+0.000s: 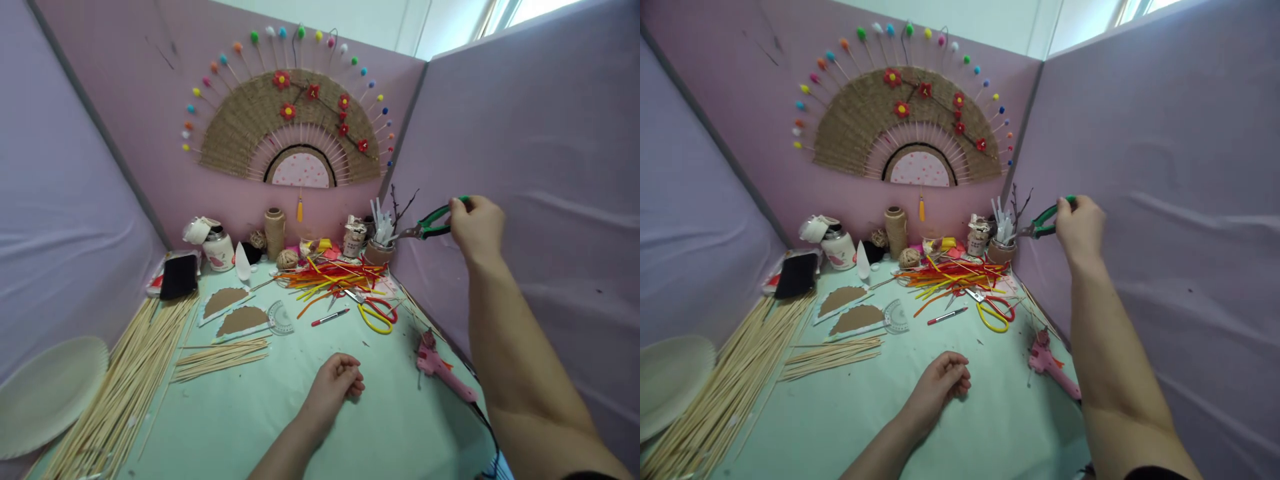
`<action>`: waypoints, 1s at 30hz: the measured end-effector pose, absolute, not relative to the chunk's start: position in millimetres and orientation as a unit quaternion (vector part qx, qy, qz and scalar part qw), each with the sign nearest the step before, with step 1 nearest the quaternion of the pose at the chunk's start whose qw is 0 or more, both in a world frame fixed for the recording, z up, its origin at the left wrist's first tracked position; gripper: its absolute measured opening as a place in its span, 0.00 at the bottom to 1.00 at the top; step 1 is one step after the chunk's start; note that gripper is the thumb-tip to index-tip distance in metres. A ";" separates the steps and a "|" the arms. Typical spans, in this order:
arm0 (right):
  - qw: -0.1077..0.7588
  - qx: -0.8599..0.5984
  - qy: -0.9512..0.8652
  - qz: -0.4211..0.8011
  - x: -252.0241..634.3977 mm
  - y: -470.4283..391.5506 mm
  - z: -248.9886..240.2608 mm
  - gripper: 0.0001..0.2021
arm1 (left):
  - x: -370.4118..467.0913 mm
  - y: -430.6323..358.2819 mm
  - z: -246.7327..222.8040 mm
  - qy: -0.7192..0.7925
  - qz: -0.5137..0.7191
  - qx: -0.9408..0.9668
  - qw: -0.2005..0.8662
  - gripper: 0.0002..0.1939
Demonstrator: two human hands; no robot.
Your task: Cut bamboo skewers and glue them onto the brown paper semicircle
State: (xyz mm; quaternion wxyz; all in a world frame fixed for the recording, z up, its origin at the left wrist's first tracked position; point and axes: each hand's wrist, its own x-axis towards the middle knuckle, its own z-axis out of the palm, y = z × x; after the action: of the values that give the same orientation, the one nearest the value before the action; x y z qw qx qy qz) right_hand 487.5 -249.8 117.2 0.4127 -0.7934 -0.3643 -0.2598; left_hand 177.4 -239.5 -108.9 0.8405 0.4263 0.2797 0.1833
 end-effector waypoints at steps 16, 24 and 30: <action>0.307 -0.915 -0.212 -0.150 523.3 -186.0 111.6 0.13 | 176.0 -248.5 -104.9 0.264 0.171 0.545 0.778 0.13; 0.307 -0.917 -0.248 -0.048 536.4 -142.4 95.2 0.18 | 176.3 -246.9 -106.1 0.261 0.162 0.566 0.765 0.13; 0.267 -0.915 -0.295 -0.060 521.1 -137.1 69.7 0.17 | 175.5 -248.1 -106.4 0.260 0.159 0.563 0.768 0.13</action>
State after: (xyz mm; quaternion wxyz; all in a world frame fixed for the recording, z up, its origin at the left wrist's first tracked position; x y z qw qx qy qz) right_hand 521.1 -137.1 69.7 0.2670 -0.9155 -0.2950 -0.0602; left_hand 175.5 -248.1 -106.4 0.7679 0.5631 0.2605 0.1593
